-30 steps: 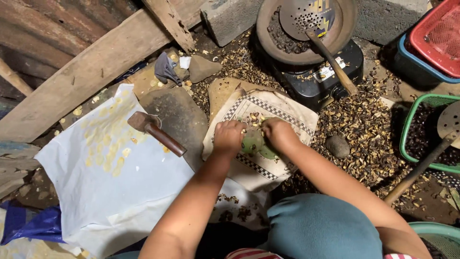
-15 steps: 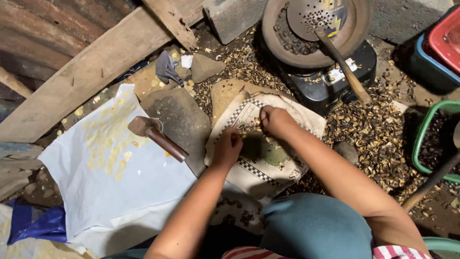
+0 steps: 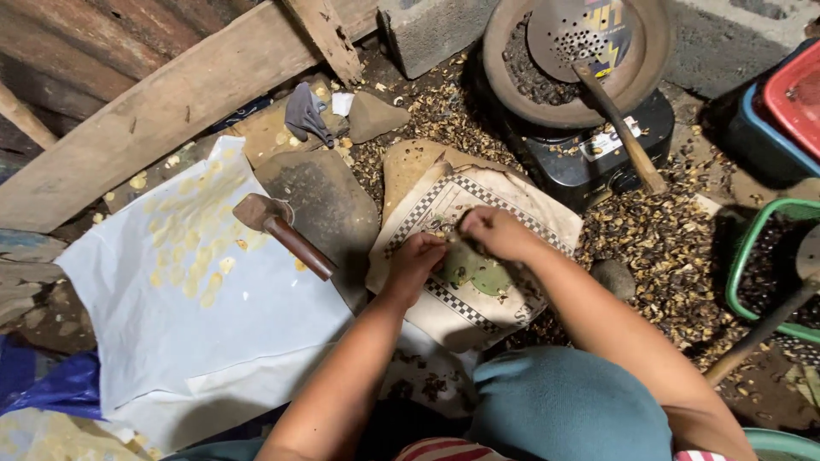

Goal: The person grinds cassava roots on a flat stone using a smaller stone, then uses a hammer to flatten the ground pieces on a white sheet. They also stir cassava chips in a pan over a small stove.

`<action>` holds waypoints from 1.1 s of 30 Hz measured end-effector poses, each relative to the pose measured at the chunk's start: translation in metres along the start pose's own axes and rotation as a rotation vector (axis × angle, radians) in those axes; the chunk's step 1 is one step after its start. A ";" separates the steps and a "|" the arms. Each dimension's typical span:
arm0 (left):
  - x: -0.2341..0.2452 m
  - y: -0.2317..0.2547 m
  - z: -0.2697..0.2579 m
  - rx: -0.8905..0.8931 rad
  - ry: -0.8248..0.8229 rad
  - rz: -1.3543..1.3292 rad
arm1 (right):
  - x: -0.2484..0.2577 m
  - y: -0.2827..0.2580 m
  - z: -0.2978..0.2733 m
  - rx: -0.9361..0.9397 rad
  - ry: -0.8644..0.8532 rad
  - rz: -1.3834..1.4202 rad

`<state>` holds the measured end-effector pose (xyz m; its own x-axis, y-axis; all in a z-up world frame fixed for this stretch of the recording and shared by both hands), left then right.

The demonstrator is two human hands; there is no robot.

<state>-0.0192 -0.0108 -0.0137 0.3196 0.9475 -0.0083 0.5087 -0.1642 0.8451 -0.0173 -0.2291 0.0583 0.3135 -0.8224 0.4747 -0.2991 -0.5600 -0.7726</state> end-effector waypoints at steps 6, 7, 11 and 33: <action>-0.016 0.038 -0.022 0.129 0.009 -0.255 | 0.016 -0.030 -0.035 0.071 0.020 0.094; -0.022 0.062 -0.037 0.231 -0.048 -0.494 | 0.028 -0.056 -0.050 0.102 -0.018 0.176; -0.028 0.063 -0.046 0.334 -0.142 -0.730 | 0.016 -0.042 -0.043 0.214 -0.111 0.124; 0.015 0.010 0.035 -0.632 0.234 1.129 | 0.023 0.039 0.012 0.090 0.157 -0.192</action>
Point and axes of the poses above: each hand's wrist, its own z-axis towards the middle knuckle, its own x-axis out of the back of the hand, y = z × x, the point moved 1 cm from there along z, towards the middle knuckle, and after that the axes turned 2 degrees about -y, right-handed, at the moved point
